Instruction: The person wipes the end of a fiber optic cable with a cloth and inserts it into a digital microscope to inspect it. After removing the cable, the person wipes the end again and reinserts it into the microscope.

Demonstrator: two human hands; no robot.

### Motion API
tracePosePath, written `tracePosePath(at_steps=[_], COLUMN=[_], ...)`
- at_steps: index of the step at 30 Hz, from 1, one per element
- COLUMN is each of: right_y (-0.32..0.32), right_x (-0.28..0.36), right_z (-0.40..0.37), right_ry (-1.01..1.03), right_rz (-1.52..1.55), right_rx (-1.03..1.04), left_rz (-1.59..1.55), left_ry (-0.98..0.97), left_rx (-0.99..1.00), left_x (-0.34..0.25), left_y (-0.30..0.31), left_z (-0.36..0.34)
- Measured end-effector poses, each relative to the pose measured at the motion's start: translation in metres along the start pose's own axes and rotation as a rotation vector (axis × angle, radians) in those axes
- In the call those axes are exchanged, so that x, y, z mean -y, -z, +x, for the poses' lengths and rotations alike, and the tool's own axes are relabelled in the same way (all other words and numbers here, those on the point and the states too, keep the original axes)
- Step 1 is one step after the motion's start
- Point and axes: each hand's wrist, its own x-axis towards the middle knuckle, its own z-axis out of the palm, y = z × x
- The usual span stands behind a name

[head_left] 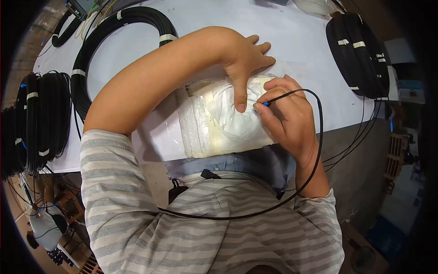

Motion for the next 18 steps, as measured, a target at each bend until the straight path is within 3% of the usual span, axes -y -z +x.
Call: tracePosePath(at_steps=[3, 9, 18], right_y=[-0.002, -0.013, -0.011], right_x=[-0.004, 0.004, 0.001], right_z=[-0.002, -0.001, -0.001], right_ry=[-0.049, 0.021, -0.040], right_rz=[0.144, 0.081, 0.093], right_rx=[-0.063, -0.073, -0.069], left_rz=[-0.015, 0.012, -0.013], left_ry=[-0.002, 0.002, -0.006], left_rx=[-0.016, 0.020, 0.002], left_x=[0.001, 0.000, 0.000], left_y=[-0.002, 0.001, 0.001], left_z=[0.000, 0.002, 0.001])
